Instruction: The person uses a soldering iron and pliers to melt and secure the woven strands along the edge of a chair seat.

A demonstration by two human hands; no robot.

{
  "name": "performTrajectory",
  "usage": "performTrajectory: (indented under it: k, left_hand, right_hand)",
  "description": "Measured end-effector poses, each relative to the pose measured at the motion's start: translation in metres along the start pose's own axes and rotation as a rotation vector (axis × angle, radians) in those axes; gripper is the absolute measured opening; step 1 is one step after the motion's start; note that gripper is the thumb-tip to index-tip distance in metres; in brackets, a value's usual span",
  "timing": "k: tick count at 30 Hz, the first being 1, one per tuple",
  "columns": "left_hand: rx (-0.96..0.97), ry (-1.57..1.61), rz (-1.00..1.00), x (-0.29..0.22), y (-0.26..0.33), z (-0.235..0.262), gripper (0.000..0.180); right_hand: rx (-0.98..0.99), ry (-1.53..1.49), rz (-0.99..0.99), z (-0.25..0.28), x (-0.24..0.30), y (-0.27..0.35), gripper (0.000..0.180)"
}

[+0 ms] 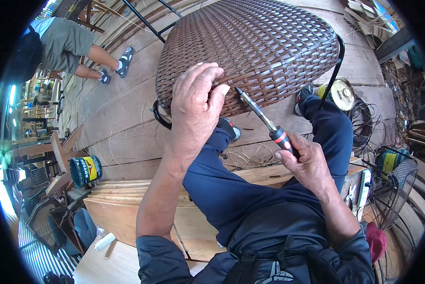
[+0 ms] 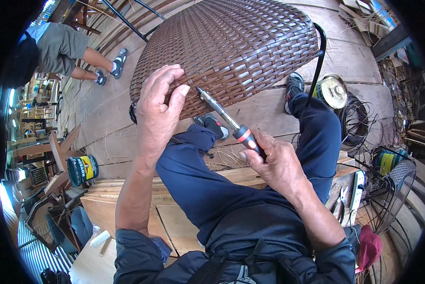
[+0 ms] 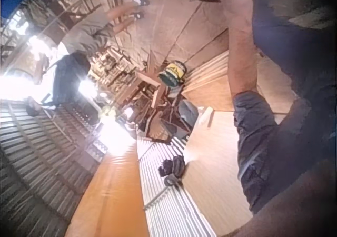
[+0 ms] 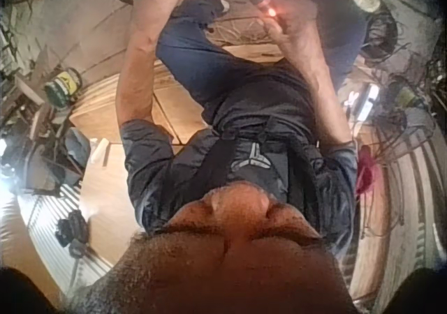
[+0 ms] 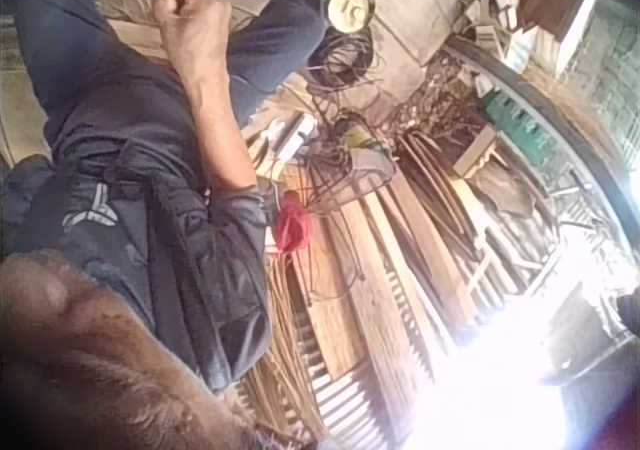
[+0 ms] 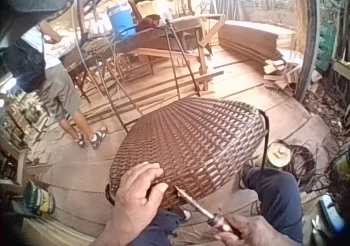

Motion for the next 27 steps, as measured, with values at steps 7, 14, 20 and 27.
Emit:
performTrajectory:
  k: [7, 14, 20, 27]
  left_hand:
    - [0.016, 0.009, 0.029, -0.001, 0.0, -0.001, 0.03]
    - [-0.008, 0.043, 0.086, 0.005, -0.001, -0.001, 0.03]
    - [-0.055, -0.247, 0.026, -0.011, -0.005, -0.006, 0.037]
    - [-0.097, 0.13, 0.178, 0.031, -0.008, 0.037, 0.02]
  right_hand:
    - [0.042, 0.017, -0.059, 0.002, -0.001, 0.001, 0.034]
    - [-0.156, -0.245, -0.178, 0.013, -0.007, 0.035, 0.024]
    - [-0.128, -0.519, -0.089, 0.008, 0.002, 0.041, 0.033]
    - [0.153, -0.141, -0.023, -0.018, 0.014, 0.02, 0.029]
Point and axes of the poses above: each hand's wrist, its own y-axis away from the middle knuckle, its own z-axis out of the back of the hand, x = y × z, the point moved 4 cm from there along -y, towards the middle knuckle, and after that the axes turned 6 degrees about z, right-handed, at the moved point
